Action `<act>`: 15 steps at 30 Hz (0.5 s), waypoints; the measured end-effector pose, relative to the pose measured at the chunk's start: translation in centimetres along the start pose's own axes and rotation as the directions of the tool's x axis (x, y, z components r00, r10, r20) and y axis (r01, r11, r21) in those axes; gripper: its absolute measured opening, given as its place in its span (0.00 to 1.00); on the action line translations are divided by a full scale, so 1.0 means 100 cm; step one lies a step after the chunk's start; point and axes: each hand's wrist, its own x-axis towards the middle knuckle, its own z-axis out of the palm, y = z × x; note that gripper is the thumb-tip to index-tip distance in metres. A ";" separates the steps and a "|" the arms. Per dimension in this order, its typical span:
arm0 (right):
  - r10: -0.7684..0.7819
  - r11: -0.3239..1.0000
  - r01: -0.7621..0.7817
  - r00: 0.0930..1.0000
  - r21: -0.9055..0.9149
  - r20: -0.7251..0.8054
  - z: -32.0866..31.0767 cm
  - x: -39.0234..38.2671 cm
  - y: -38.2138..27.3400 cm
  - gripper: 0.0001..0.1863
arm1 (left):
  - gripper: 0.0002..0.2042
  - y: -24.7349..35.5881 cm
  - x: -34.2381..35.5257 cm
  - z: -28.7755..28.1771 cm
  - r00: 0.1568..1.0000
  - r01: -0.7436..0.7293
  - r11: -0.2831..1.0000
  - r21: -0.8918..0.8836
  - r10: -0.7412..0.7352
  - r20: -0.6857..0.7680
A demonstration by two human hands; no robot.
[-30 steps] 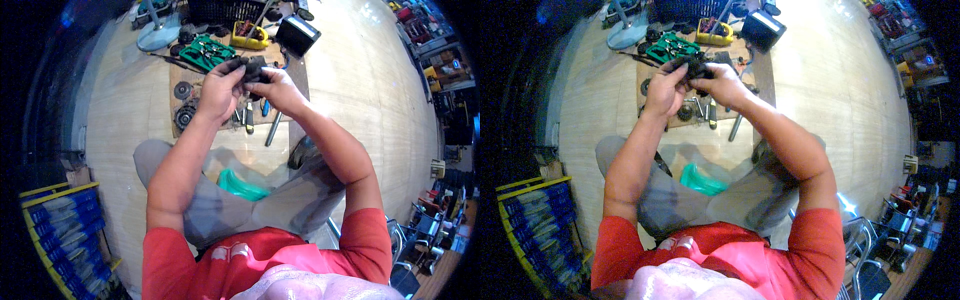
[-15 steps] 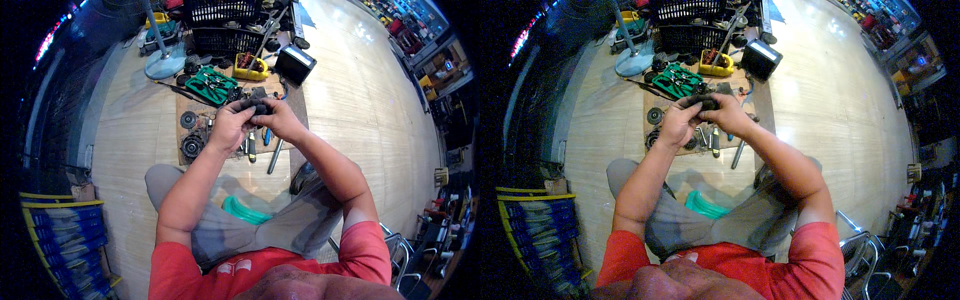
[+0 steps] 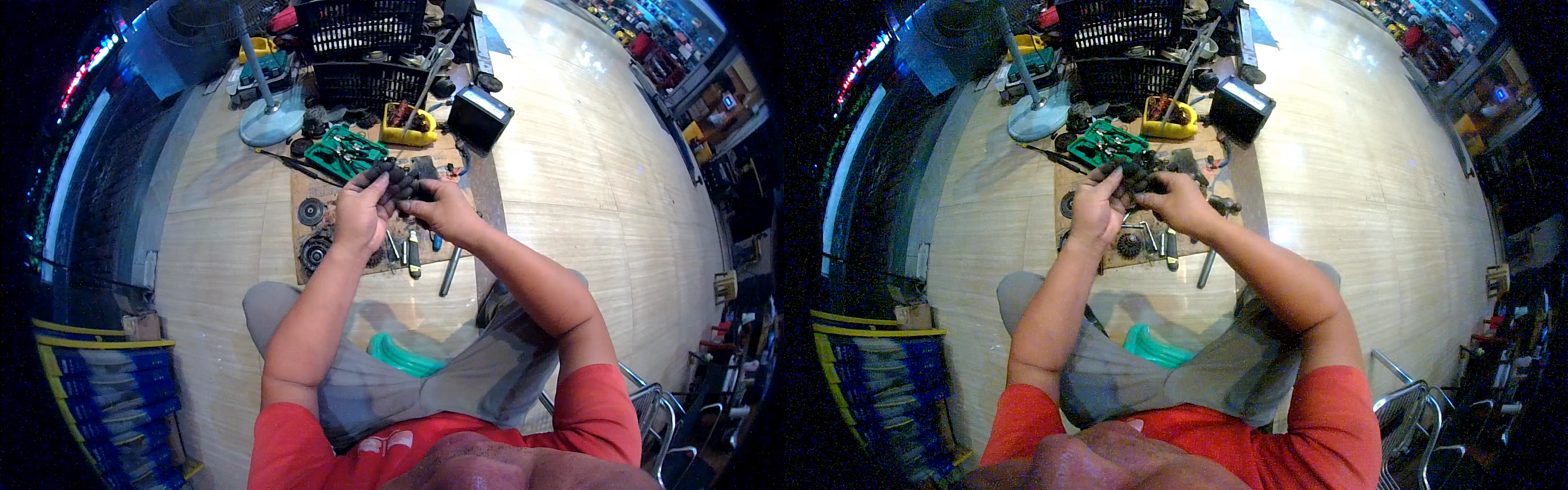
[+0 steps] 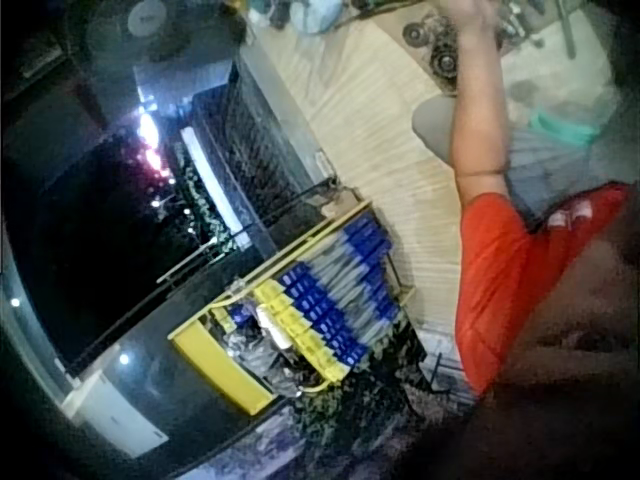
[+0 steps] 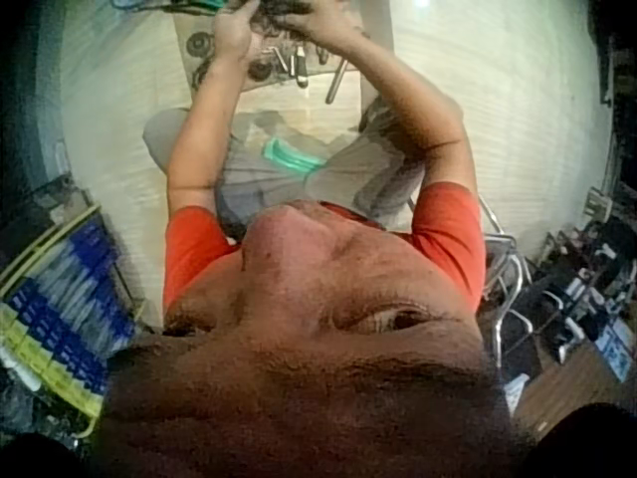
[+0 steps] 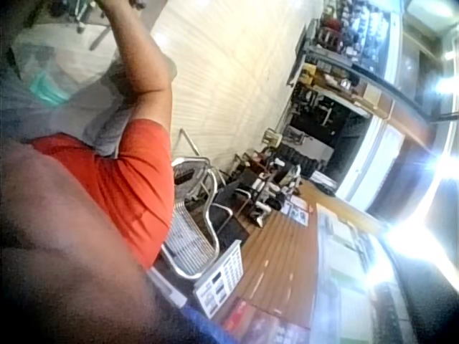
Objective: The person handles a metal mechanical assembly, individual gears, and a black component by hand. They place gears into a housing and pick up a black plastic electrical part from a collection of items on the floor.
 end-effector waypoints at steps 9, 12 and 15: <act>-0.227 0.960 0.242 0.967 -0.140 0.118 -0.010 -0.001 -0.002 0.15 | 0.08 0.009 0.003 -0.006 0.999 0.007 0.999 -0.033 -0.005 0.051; -0.317 0.879 0.392 0.906 -0.271 0.280 -0.025 0.000 -0.007 0.11 | 0.09 0.016 -0.001 -0.003 0.988 0.096 0.995 0.004 -0.096 0.120; -0.363 0.784 0.499 0.851 -0.369 0.380 -0.033 0.002 -0.007 0.08 | 0.09 0.023 -0.008 0.001 0.955 0.213 0.968 0.136 -0.236 0.183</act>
